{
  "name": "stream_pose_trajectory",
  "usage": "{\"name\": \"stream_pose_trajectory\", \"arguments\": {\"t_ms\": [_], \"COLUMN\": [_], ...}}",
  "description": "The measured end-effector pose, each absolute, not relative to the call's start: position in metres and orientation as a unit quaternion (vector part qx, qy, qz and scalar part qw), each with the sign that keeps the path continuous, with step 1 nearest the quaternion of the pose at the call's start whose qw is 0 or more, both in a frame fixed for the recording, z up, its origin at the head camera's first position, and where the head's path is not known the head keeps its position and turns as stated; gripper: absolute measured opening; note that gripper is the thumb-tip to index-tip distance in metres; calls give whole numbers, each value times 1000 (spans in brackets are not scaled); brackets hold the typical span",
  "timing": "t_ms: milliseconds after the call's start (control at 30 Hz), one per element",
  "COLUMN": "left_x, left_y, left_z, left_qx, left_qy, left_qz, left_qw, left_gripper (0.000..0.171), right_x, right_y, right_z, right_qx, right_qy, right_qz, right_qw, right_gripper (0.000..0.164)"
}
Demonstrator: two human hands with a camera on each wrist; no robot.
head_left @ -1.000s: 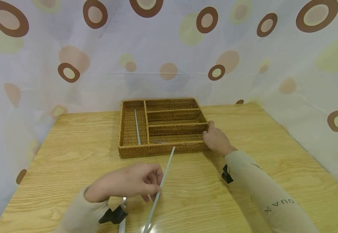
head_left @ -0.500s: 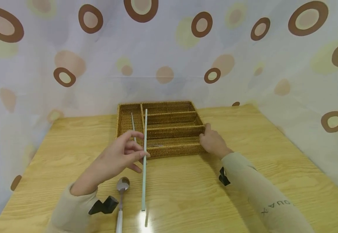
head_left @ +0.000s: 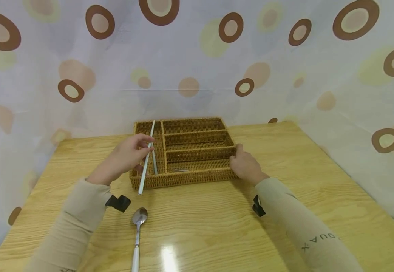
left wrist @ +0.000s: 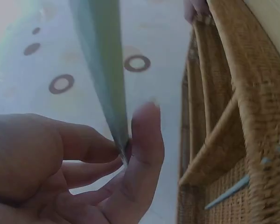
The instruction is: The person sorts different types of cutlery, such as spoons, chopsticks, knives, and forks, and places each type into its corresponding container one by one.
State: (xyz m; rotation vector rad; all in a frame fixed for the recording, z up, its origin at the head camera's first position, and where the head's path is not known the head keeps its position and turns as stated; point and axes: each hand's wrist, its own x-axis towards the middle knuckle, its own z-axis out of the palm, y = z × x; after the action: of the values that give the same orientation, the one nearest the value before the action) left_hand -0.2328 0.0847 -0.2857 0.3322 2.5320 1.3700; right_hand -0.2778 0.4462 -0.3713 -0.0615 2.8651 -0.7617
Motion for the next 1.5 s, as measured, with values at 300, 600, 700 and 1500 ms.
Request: {"name": "stream_pose_trajectory", "arguments": {"t_ms": [300,600,700,1500], "left_x": [-274,-300,-306,-303], "left_y": [85,91,94,113], "left_z": [-273,-279,-285,-319], "left_qx": [113,106,79,103], "left_qy": [897,930,936,975], "left_qz": [369,270,272,97], "left_qw": [213,228,211,169], "left_gripper": [51,36,35,36], "right_x": [-280,-278,-278,-275], "right_y": [448,445,443,443], "right_z": [-375,-374,-374,-370], "right_qx": [-19,-3,-4,10], "right_qy": [967,965,965,966], "right_qz": [-243,-245,-245,-245], "right_qw": [78,93,92,84], "right_gripper": [60,61,60,62]}}
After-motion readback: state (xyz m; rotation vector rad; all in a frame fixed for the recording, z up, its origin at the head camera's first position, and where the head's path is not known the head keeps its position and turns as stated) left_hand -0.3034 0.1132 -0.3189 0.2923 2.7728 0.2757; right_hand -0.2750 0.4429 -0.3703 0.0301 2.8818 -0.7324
